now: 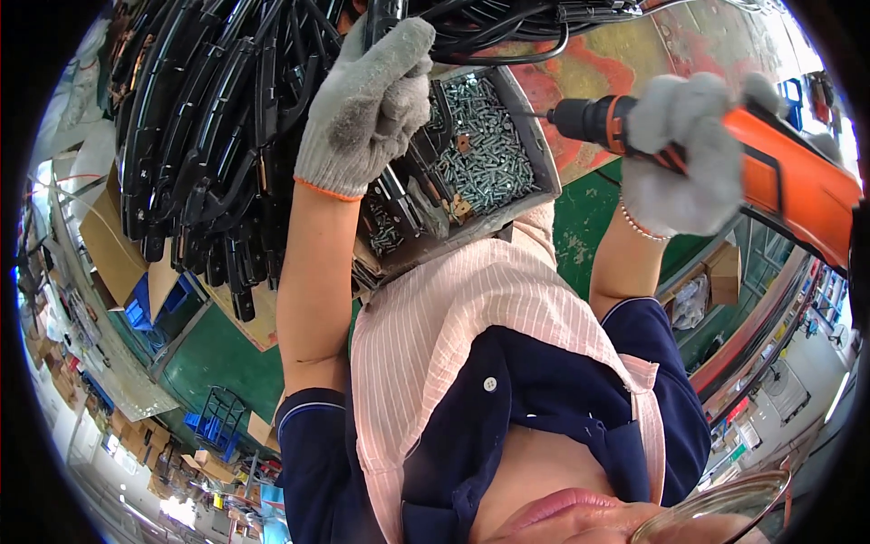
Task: The person assembles black plastic components onto wiring harnesses at an industrial assembly table, using a power drill to secure the components with screws.
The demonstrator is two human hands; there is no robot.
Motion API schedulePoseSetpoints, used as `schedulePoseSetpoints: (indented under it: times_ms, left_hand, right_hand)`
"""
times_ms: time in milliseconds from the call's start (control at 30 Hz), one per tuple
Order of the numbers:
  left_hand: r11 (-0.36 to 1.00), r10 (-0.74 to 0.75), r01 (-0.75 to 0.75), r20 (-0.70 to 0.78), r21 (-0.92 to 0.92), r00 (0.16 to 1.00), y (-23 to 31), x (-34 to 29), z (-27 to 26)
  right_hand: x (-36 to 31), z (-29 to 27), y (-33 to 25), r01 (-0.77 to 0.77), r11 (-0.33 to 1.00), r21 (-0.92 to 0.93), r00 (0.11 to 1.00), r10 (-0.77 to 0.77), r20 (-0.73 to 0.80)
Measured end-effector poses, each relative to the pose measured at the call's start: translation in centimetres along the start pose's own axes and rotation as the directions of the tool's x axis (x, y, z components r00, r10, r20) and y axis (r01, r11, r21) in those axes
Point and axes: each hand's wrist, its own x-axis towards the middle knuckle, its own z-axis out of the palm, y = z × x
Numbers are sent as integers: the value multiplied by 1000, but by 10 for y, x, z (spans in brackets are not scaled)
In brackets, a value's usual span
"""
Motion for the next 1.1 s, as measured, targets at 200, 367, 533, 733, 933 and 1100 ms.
schedulePoseSetpoints:
  times_ms: [200,367,533,733,933,1100]
  left_hand:
    - [999,34,-34,2,-25,999,-2,-1,-3]
    - [999,36,-36,-61,-4,998,-2,-3,0]
    - [1000,-2,2,-6,-14,1000,-4,0,-13]
    - [999,43,-43,-56,6,997,-2,-1,-4]
    - [998,-20,18,33,64,999,4,1,-7]
    - [997,9,-5,63,-73,998,1,2,-7]
  right_hand:
    - [-30,-22,18,-110,919,-378,993,82,-89]
    - [-32,-26,24,-177,929,-324,981,141,-132]
    - [-37,-19,28,-171,943,-286,977,125,-171]
    - [-20,-18,15,-105,986,-126,987,88,-133]
    - [12,-36,-4,-34,962,273,980,85,-178]
    - [49,-5,4,54,859,510,962,93,-258]
